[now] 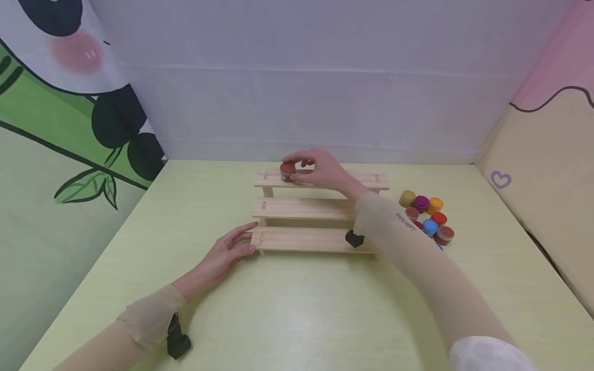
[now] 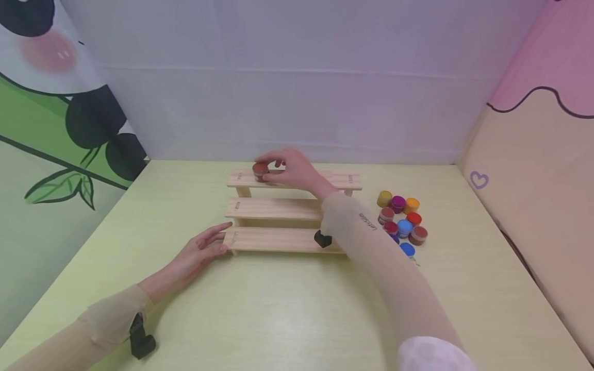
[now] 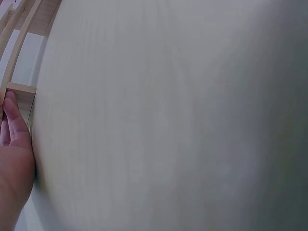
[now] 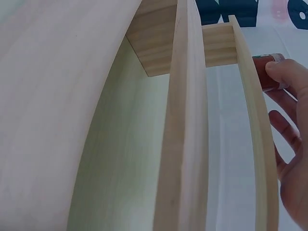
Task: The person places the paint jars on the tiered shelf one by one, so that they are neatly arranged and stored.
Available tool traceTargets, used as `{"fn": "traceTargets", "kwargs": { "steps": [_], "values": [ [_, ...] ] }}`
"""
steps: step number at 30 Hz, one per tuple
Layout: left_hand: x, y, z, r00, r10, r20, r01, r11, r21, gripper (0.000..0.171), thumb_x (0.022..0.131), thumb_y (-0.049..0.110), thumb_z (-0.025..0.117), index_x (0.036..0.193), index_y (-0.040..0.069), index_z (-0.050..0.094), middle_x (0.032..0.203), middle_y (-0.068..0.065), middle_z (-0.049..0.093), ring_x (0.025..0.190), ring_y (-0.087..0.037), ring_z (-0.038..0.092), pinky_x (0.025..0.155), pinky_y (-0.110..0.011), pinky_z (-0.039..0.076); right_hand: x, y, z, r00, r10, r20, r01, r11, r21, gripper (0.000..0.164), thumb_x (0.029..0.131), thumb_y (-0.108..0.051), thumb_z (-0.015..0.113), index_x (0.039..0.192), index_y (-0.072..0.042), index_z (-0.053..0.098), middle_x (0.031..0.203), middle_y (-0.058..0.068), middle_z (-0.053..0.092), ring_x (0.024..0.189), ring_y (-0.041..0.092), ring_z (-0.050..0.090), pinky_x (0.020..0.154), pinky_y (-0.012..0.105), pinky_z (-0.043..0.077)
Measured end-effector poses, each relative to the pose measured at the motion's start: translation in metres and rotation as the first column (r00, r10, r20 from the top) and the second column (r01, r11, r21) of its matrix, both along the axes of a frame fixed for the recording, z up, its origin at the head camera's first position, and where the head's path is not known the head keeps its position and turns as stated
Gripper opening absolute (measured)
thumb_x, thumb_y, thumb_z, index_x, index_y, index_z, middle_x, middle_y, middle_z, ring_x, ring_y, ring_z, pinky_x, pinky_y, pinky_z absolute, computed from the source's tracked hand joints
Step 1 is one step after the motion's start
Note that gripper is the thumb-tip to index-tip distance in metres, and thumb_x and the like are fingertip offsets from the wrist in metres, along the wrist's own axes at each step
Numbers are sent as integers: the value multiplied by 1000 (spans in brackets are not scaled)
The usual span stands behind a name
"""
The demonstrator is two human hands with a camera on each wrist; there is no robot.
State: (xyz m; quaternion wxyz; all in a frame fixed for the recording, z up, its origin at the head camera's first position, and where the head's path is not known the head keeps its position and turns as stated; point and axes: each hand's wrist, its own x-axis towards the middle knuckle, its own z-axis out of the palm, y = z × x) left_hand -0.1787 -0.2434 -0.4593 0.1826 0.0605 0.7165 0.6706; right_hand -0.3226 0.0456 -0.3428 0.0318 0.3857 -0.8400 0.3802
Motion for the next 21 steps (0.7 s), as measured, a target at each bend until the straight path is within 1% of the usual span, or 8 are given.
{"fn": "traceTargets", "kwargs": {
  "steps": [3, 6, 8, 11, 14, 21],
  "values": [
    [0, 0, 0, 1000, -2, 3, 2, 1000, -4, 66, 97, 19, 63, 155, 18, 31, 144, -11, 48, 114, -5, 62, 96, -19, 51, -2, -7, 0, 1000, 13, 2, -13, 1000, -6, 40, 89, -24, 72, 128, -19, 67, 121, -2, 71, 106, 24, 58, 90, 33, 47],
    [0, -1, 0, 1000, -4, 0, 4, 1000, -6, 65, 97, 19, 63, 155, 18, 31, 145, -14, 47, 114, -5, 62, 96, -19, 51, -3, -12, 0, 1000, 26, 7, -26, 1000, 3, 40, 91, -23, 71, 130, -19, 66, 121, -2, 70, 100, 18, 58, 89, 36, 49],
    [0, -1, -1, 1000, -4, -2, 4, 1000, -2, 65, 97, 18, 62, 155, 17, 31, 144, -13, 48, 113, -4, 62, 95, -19, 51, -2, -15, 0, 999, 31, 11, -31, 999, 15, 40, 92, -23, 69, 131, -21, 64, 122, -3, 70, 97, 15, 57, 87, 36, 50],
    [0, -2, 0, 1000, -3, 1, 3, 1000, 10, 65, 97, 17, 62, 155, 17, 31, 140, -9, 52, 112, -4, 62, 95, -19, 51, -1, -17, 1, 999, 41, 16, -42, 999, 28, 40, 94, -22, 67, 134, -23, 63, 122, -3, 69, 95, 14, 58, 86, 36, 51],
    [0, -2, 0, 1000, -3, 4, 3, 1000, 15, 65, 97, 16, 62, 155, 16, 31, 136, -4, 54, 112, -4, 63, 95, -19, 51, 1, -19, 3, 999, 43, 25, -44, 999, 27, 41, 94, -21, 67, 134, -25, 62, 122, -3, 68, 96, 14, 58, 87, 36, 51],
    [0, -2, 0, 1000, -5, 4, 6, 1000, -8, 66, 97, 19, 63, 155, 18, 32, 140, -8, 51, 114, -4, 61, 96, -18, 50, 1, -21, 3, 998, 49, 51, -49, 999, 14, 43, 92, -28, 71, 134, -23, 62, 124, -2, 68, 101, 13, 57, 92, 39, 50]
  ]
}}
